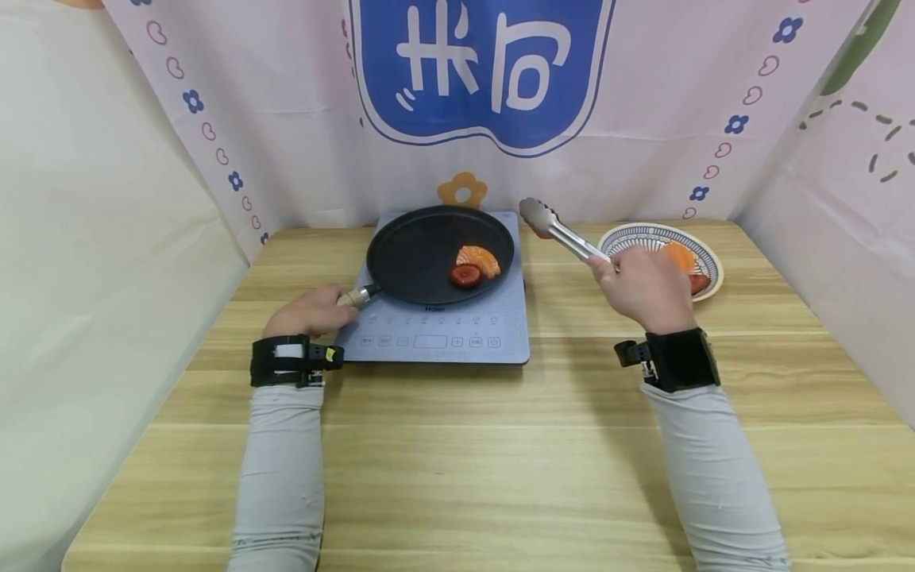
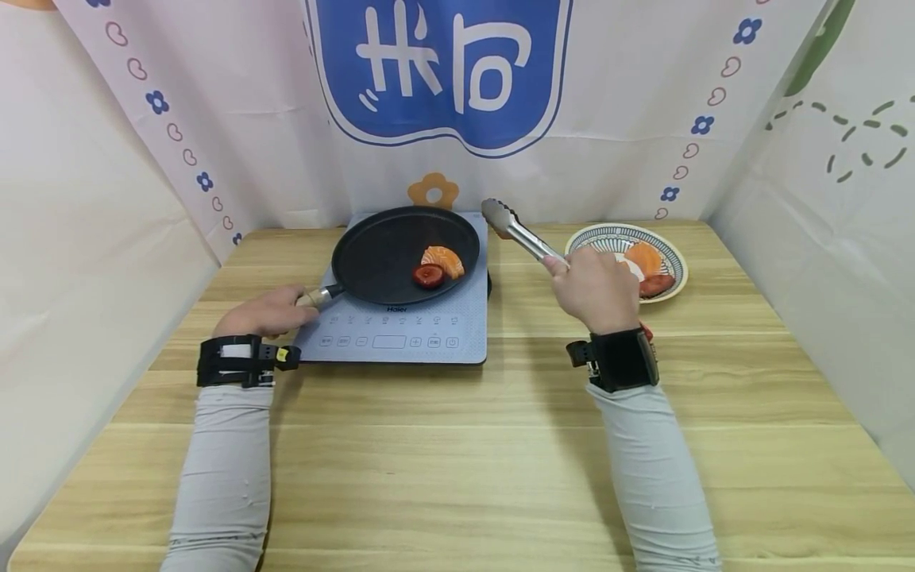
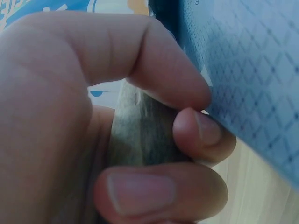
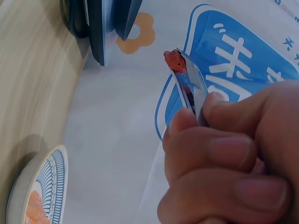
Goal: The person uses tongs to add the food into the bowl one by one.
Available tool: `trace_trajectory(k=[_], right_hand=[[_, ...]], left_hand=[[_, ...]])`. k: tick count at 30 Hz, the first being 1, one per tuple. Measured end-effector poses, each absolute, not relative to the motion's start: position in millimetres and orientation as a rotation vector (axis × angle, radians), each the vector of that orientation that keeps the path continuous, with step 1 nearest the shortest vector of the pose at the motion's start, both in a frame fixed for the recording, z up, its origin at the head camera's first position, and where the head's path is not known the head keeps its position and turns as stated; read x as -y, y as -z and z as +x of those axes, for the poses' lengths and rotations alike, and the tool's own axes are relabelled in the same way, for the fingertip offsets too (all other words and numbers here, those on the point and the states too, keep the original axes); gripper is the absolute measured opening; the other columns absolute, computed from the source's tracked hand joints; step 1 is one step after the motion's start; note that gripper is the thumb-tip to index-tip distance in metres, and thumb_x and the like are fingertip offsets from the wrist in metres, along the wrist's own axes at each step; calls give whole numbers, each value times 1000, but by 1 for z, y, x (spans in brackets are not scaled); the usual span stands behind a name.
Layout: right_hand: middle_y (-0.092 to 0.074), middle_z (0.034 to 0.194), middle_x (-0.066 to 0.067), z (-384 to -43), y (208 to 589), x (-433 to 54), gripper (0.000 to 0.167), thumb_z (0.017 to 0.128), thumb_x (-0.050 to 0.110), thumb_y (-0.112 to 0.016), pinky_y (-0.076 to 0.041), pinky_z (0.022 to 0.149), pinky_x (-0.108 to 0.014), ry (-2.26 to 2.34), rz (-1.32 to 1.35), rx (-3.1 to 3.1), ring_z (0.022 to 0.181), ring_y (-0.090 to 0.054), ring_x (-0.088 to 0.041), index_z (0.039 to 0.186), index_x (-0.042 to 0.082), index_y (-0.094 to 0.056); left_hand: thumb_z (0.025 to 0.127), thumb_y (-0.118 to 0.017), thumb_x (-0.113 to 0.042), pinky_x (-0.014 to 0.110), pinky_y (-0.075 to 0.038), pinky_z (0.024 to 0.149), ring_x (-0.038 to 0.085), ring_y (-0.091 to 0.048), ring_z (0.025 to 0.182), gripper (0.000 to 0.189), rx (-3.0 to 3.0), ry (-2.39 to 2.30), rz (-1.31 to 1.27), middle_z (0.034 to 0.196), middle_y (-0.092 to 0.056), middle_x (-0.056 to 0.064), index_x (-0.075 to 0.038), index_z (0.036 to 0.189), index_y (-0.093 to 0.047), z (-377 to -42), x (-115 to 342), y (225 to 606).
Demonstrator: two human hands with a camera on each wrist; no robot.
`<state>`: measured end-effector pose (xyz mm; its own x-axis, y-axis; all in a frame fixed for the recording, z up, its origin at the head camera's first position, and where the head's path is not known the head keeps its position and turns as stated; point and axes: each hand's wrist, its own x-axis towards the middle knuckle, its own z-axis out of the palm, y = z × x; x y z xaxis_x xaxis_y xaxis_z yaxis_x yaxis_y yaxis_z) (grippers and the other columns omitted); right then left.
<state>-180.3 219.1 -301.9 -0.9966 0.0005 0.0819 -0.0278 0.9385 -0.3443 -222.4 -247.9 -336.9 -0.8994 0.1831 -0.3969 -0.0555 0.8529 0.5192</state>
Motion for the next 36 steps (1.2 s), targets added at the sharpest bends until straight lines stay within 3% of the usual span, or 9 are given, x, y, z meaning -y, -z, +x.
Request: trace_trajectory(k=[11, 22, 36], right_hand=[[-58, 80, -13, -182, 310, -203, 54, 109, 54, -44, -42, 55, -44, -542, 55, 2989, 76, -59, -35, 82, 11, -64], [-50, 72, -8, -187, 319, -189, 53, 110, 50, -45, -36, 51, -37, -544, 93, 3013, 64, -52, -27, 82, 9, -63], [-56, 71, -10, -199, 329, -182, 51, 109, 49, -49, -39, 50, -41, -531, 101, 2978, 66, -57, -31, 83, 9, -68]], left_hand=[[99, -55, -23, 29, -43, 60, 17, -48, 68, 28, -2586, -748, 102, 85, -51, 5, 0, 116, -55, -223, 248, 337], [99, -55, -23, 29, -43, 61, 17, -48, 68, 29, -2593, -740, 91, 85, -51, 5, 0, 116, -55, -223, 250, 338], [99, -55, -24, 29, -42, 60, 18, -48, 68, 27, -2612, -730, 104, 83, -51, 4, -2, 114, -56, -223, 248, 338]])
